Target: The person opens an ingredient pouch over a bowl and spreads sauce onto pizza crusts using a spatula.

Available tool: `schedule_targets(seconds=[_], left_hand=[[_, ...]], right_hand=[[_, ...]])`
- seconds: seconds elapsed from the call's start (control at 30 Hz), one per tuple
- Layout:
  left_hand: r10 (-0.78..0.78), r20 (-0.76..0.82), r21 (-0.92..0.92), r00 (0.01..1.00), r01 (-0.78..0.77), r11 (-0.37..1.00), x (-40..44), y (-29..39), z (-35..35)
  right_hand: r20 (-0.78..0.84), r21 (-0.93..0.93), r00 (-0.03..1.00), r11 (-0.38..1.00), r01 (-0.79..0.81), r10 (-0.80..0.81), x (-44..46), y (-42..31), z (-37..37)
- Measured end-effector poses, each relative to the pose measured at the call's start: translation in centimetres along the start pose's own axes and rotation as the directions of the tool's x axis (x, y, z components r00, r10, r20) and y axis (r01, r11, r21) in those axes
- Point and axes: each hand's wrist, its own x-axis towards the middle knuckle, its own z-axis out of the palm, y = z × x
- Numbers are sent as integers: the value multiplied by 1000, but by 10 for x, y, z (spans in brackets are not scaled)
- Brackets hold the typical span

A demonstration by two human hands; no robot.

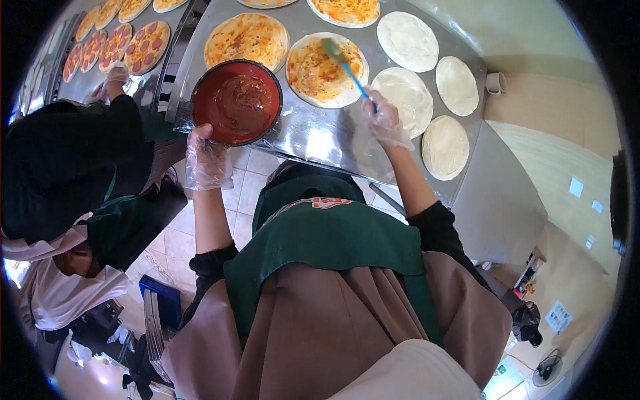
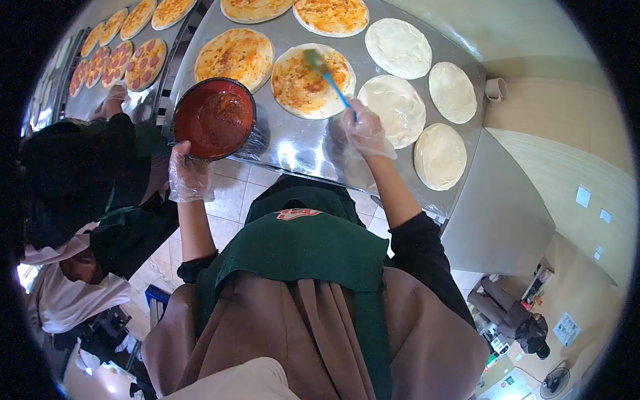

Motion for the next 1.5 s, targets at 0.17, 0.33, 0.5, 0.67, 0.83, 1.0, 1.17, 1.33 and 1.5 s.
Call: schedule_targets(seconds=[0.17,0.33,0.5,0.67,0.83,1.0,1.17,1.33,1.5], left_hand=[[-9,28,-3,1000,9,1000,2,0,1],[-13,12,21,1000,13,1000,-1,3,9],[22,45,-5,999,-22,1000,1,3,0],[18,33,-8,999,-18,1000,-1,4,0],[31,-4,-10,999,-32,999,-5,3,0],[29,40,1,999,-29,1000,-5,3,-1],[10,49,19,999,-11,1000,-3,1,-6],[-2,60,27,998,1,1000,-5,-3,-10],[-8,72,31,997,6,999,-4,-3,-9]], right_hand=[[19,-241,999,970,-24,30,35,1,19],[182,-101,976,985,141,-121,26,-13,8],[-55,-56,998,998,-27,24,39,-4,4],[211,-228,972,962,153,-105,49,-12,-1],[279,-132,959,986,99,-58,29,-12,-53],[133,-337,924,861,382,-358,16,-8,-32],[104,-481,970,842,243,-220,38,27,-14],[-131,-443,945,870,214,-299,37,23,-15],[-64,-418,927,853,311,-369,39,7,16]])
